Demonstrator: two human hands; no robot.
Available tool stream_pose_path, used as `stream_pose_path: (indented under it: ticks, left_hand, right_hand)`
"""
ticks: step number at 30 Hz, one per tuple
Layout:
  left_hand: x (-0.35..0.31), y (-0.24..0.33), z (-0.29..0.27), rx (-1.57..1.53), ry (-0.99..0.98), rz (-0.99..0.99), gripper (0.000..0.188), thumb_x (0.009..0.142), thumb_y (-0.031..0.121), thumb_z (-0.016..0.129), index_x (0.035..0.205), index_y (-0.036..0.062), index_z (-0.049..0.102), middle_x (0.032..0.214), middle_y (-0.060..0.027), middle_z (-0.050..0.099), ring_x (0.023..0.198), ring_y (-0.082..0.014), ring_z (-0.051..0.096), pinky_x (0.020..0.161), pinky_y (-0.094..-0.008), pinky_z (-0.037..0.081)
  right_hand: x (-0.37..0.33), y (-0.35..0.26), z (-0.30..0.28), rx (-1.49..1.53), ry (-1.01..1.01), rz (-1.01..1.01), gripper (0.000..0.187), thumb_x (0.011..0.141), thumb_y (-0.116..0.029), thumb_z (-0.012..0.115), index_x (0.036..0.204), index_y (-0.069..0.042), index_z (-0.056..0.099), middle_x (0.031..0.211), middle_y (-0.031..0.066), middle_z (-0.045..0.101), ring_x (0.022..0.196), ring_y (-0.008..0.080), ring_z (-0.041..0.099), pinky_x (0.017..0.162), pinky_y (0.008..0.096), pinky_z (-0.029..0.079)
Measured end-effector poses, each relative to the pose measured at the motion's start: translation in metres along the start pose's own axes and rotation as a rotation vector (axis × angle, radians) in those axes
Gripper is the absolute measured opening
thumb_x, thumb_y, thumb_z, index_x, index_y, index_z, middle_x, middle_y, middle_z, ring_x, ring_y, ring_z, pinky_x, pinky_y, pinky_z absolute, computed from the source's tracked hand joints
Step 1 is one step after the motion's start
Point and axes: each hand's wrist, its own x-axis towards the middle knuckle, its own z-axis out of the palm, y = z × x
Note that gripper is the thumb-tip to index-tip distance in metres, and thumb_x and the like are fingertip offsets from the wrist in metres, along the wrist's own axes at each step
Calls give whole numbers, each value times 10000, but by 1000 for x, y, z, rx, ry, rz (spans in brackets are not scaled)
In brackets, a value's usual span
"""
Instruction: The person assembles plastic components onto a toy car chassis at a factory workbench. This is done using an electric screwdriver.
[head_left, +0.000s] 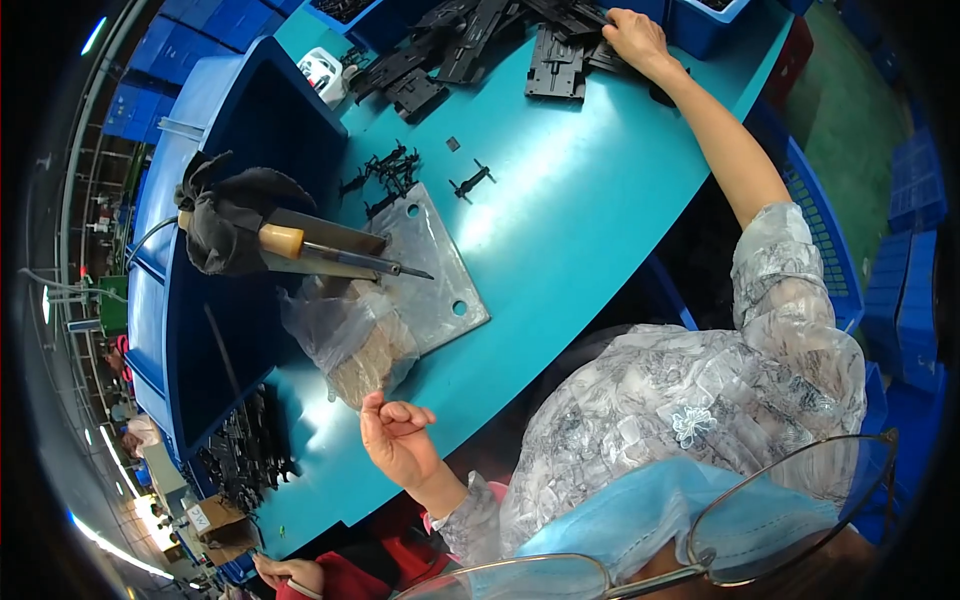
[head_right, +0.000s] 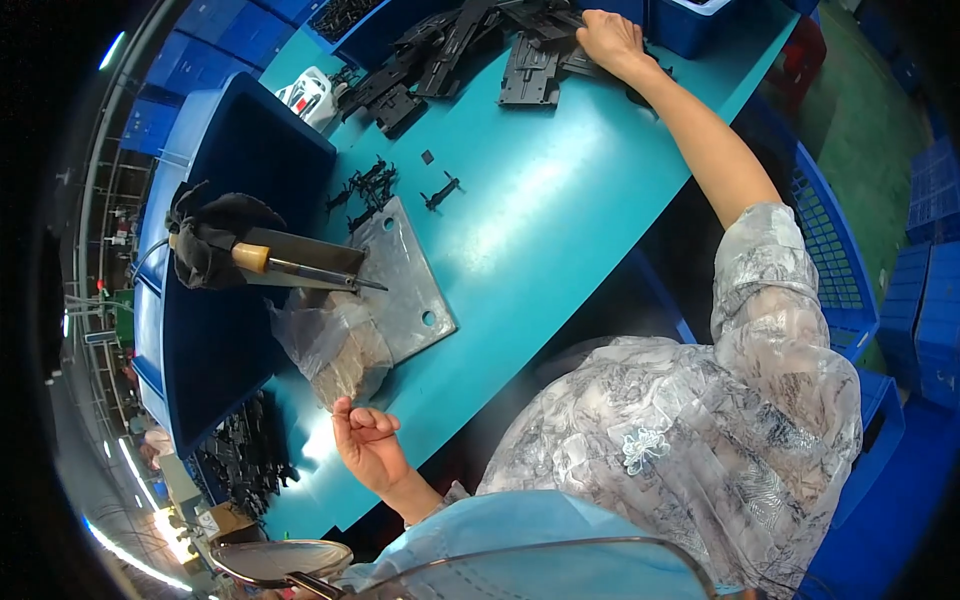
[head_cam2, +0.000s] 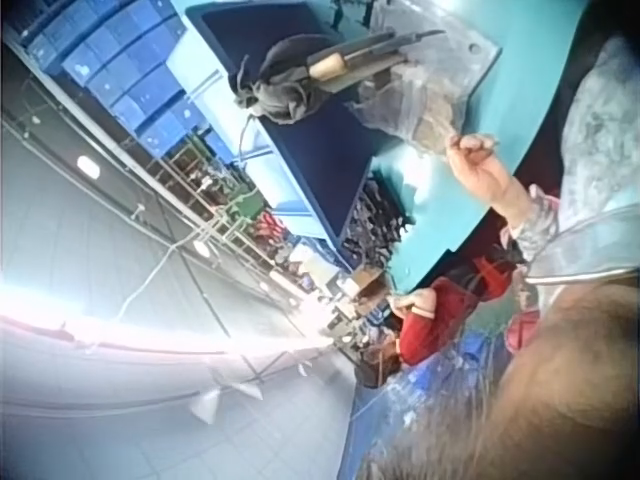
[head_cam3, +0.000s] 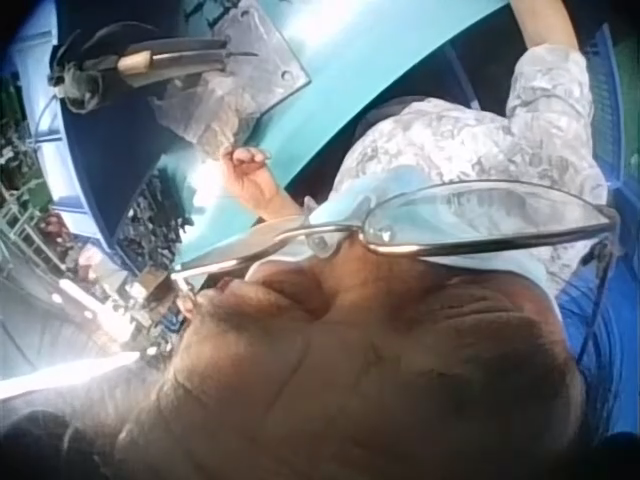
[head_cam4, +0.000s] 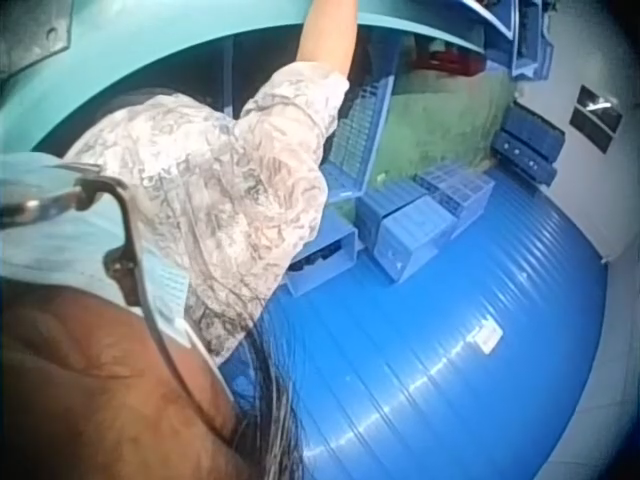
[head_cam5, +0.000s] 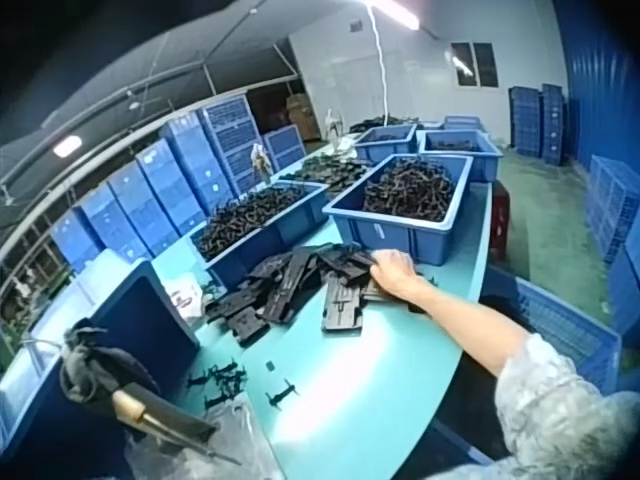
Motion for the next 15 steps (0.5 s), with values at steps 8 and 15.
stream_pose_path:
  ticks: [8,15]
  left_hand:
    - [-3,-11,19,-17,-65,-54,271,850,214,381,959,-13,479,635,-98,532,500,-203,501,449,-337,427]
    - [-4,-42,48,-10,-182,-307,280,837,202,402,951,-39,487,609,-104,516,526,-217,516,498,-337,442]
  right_hand:
    - [-29,-17,-58,705,465,-350,115,743,-103,505,806,-19,552,625,123,550,565,225,554,523,271,423]
    - [-105,-57,-80,1595,-542,-211,148,734,-175,572,814,-51,577,704,-32,546,608,15,497,581,120,374]
